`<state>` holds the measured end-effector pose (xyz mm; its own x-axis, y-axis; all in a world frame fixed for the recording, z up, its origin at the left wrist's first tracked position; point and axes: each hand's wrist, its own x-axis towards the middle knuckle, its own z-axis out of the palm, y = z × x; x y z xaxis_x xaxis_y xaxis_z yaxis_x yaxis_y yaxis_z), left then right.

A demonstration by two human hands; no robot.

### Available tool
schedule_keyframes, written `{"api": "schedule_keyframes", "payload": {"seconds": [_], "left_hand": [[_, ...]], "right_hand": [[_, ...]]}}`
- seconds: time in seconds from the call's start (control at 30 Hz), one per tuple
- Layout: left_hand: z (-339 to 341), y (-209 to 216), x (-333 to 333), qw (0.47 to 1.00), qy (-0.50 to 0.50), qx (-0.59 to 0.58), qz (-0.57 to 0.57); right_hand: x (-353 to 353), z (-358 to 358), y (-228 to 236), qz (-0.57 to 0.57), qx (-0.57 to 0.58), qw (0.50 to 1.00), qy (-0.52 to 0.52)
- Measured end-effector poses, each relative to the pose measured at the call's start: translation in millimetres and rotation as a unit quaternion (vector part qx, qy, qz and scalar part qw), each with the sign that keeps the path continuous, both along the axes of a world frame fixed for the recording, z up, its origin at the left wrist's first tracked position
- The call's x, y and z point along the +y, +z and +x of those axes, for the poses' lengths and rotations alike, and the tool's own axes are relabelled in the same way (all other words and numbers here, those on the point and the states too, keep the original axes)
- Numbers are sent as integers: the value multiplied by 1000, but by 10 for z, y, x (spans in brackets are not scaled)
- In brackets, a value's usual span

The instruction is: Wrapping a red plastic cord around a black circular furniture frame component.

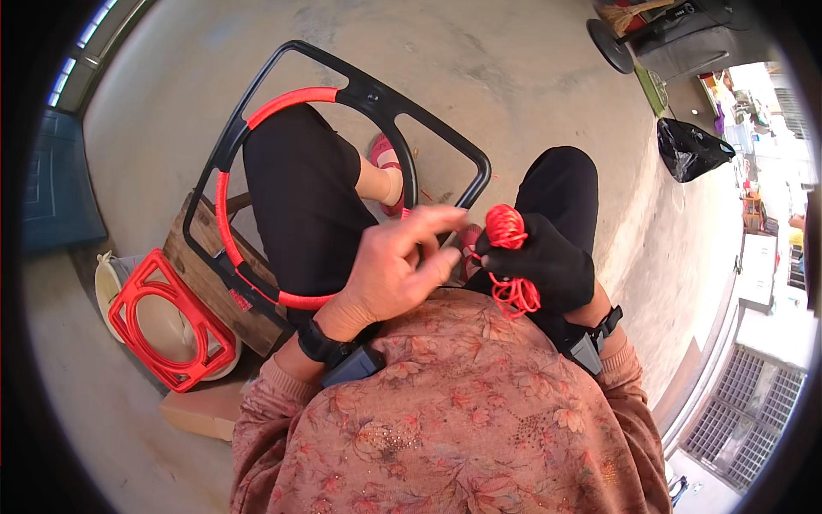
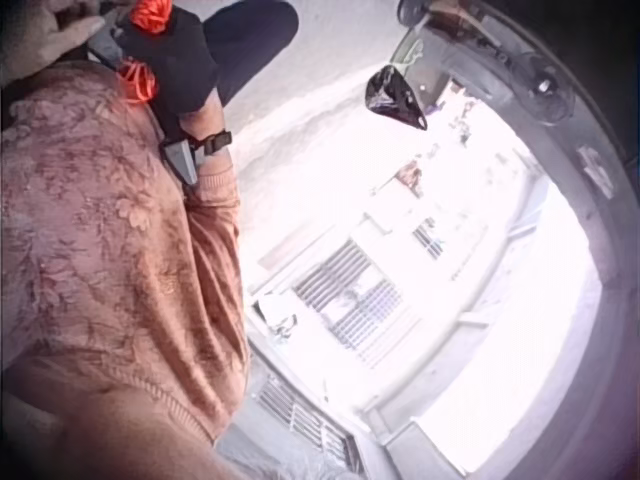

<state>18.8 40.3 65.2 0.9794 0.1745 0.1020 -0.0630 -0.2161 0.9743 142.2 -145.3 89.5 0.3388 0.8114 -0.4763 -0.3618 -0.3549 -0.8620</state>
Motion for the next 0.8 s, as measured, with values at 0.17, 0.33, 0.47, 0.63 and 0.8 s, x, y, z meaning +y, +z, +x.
{"api": "schedule_keyframes", "payload": {"seconds": [0.17, 0.33, 0.47, 0.63, 0.8], "left_hand": [[58, -112, 40, 997, -73, 23, 23], [108, -93, 131, 965, 56, 98, -238], [84, -111, 307, 932, 163, 61, -317], [20, -170, 410, 916, 198, 42, -346], [65, -314, 527, 883, 214, 9, -418]], "right_hand": [[-15, 135, -92, -28, -39, 998, -38], [-943, 634, -397, -1, -191, 907, -376], [-1590, 1021, -331, 66, -58, 834, -545], [-3099, 1389, -825, 22, -49, 726, -685], [-4529, 1462, -1078, 31, -22, 558, -829]]}}
